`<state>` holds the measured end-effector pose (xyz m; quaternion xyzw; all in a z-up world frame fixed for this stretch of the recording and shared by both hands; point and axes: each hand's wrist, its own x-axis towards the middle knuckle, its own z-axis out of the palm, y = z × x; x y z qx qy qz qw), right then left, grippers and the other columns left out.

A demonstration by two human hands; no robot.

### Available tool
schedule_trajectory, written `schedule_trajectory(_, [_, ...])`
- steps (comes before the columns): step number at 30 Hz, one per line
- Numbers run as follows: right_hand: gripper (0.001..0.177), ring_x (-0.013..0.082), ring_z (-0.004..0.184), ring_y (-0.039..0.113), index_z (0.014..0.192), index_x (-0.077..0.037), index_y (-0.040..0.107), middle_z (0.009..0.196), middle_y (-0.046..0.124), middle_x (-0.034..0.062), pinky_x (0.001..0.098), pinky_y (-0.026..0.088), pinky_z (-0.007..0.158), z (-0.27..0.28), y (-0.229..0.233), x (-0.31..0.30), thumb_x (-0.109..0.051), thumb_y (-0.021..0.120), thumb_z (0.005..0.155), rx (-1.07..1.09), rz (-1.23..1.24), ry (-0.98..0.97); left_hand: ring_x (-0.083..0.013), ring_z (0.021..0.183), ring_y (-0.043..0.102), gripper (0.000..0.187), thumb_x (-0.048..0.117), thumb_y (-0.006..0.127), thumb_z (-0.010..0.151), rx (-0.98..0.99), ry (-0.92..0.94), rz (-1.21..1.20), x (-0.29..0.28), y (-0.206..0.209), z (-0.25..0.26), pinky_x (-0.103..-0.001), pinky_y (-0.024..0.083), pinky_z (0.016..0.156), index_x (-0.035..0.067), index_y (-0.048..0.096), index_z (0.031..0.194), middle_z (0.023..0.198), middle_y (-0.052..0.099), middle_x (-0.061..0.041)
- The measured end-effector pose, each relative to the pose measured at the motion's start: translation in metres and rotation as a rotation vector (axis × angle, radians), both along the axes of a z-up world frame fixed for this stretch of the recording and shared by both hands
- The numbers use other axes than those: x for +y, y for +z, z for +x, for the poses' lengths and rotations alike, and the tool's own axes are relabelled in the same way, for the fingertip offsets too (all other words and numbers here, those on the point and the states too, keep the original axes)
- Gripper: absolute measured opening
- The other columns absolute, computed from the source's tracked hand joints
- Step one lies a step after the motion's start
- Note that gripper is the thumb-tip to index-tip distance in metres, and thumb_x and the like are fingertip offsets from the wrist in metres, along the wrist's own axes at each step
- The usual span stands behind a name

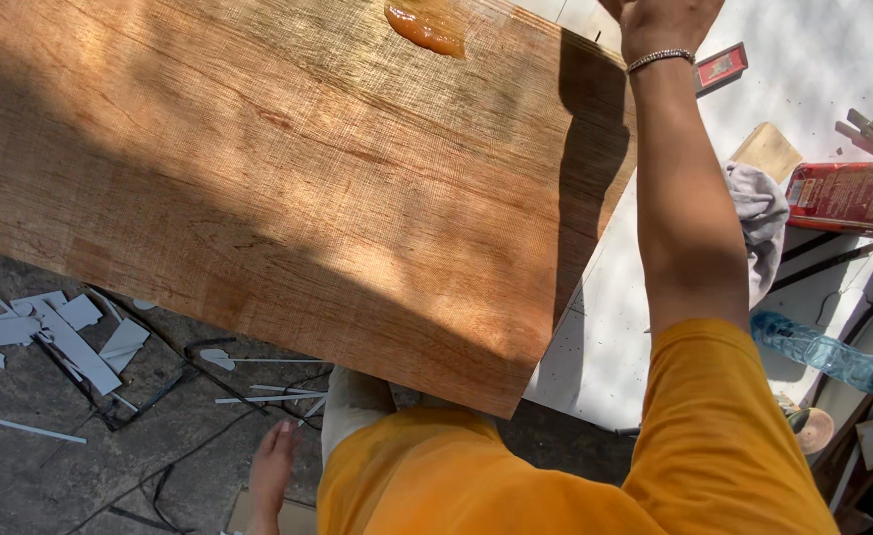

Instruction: The person applies orange glue from a bottle onto a large wooden board and spreads it evenly using a small wooden block. The person works across the surface, ensuring full coverage of the board.

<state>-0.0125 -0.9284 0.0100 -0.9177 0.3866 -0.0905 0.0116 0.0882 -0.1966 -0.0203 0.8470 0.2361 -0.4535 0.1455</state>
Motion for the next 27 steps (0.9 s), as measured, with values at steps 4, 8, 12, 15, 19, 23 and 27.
schedule_trajectory(4, [0.061,0.0358,0.105,0.048,0.137,-0.013,0.055,0.115,0.056,0.0141,0.0468,0.035,0.089,-0.024,0.055,0.085,-0.011,0.072,0.079,-0.127,0.224,-0.013,-0.0269,0.129,0.063,0.047,0.033,0.052,0.105,-0.015,0.198,-0.227,-0.017,0.010,-0.002,-0.042,0.048,0.106,0.007,0.064,0.143,0.141,0.068,-0.013])
schedule_trajectory(8, [0.058,0.0351,0.091,0.056,0.124,-0.009,0.061,0.104,0.062,0.0132,0.0492,0.042,0.084,-0.094,0.007,0.245,-0.049,0.079,0.085,-0.099,0.358,0.170,-0.0305,0.120,0.067,0.053,0.031,0.056,0.104,0.047,0.279,-0.190,0.013,-0.033,-0.026,-0.041,0.051,0.103,-0.001,0.057,0.147,0.138,0.068,-0.018])
schedule_trajectory(12, [0.063,0.0294,0.093,0.056,0.124,-0.008,0.060,0.107,0.064,0.0120,0.0447,0.042,0.085,-0.088,-0.009,0.236,-0.058,0.068,0.087,0.080,0.369,0.107,-0.0316,0.130,0.063,0.055,0.043,0.049,0.101,0.262,-0.129,-0.059,0.037,-0.060,-0.037,-0.043,0.049,0.102,0.012,0.066,0.143,0.145,0.066,-0.010])
schedule_trajectory(15, [0.061,0.0320,0.107,0.053,0.132,-0.006,0.055,0.115,0.060,0.0133,0.0450,0.039,0.092,-0.054,-0.027,0.144,-0.052,0.067,0.094,0.032,0.207,0.047,-0.0295,0.130,0.062,0.055,0.045,0.049,0.102,0.231,-0.125,-0.050,0.028,-0.046,-0.034,-0.043,0.048,0.104,0.013,0.066,0.144,0.143,0.067,-0.011])
schedule_trajectory(19, [0.053,0.0299,0.100,0.047,0.127,-0.008,0.052,0.114,0.051,0.0103,0.0417,0.040,0.084,0.010,-0.033,0.000,-0.022,0.079,0.083,0.103,-0.140,-0.127,-0.0234,0.119,0.072,0.049,0.036,0.056,0.102,0.063,0.072,-0.154,0.038,-0.048,-0.016,-0.041,0.055,0.094,0.011,0.067,0.143,0.131,0.075,-0.012])
schedule_trajectory(23, [0.065,0.0238,0.081,0.053,0.106,-0.020,0.052,0.099,0.056,0.0029,0.0404,0.037,0.070,0.046,-0.046,-0.073,-0.041,0.094,0.060,0.268,-0.498,-0.404,-0.0213,0.115,0.075,0.050,0.041,0.059,0.098,0.030,-0.059,-0.132,0.053,-0.052,0.007,-0.033,0.050,0.099,0.012,0.071,0.137,0.121,0.081,-0.012])
schedule_trajectory(27, [0.053,0.0294,0.091,0.050,0.115,-0.005,0.051,0.105,0.054,0.0115,0.0434,0.039,0.082,0.089,0.014,0.054,-0.020,0.079,0.073,-0.179,-0.056,-0.124,-0.0282,0.125,0.066,0.049,0.043,0.054,0.101,0.149,-0.120,-0.068,0.074,-0.072,0.040,-0.041,0.048,0.100,0.014,0.072,0.138,0.135,0.072,-0.011])
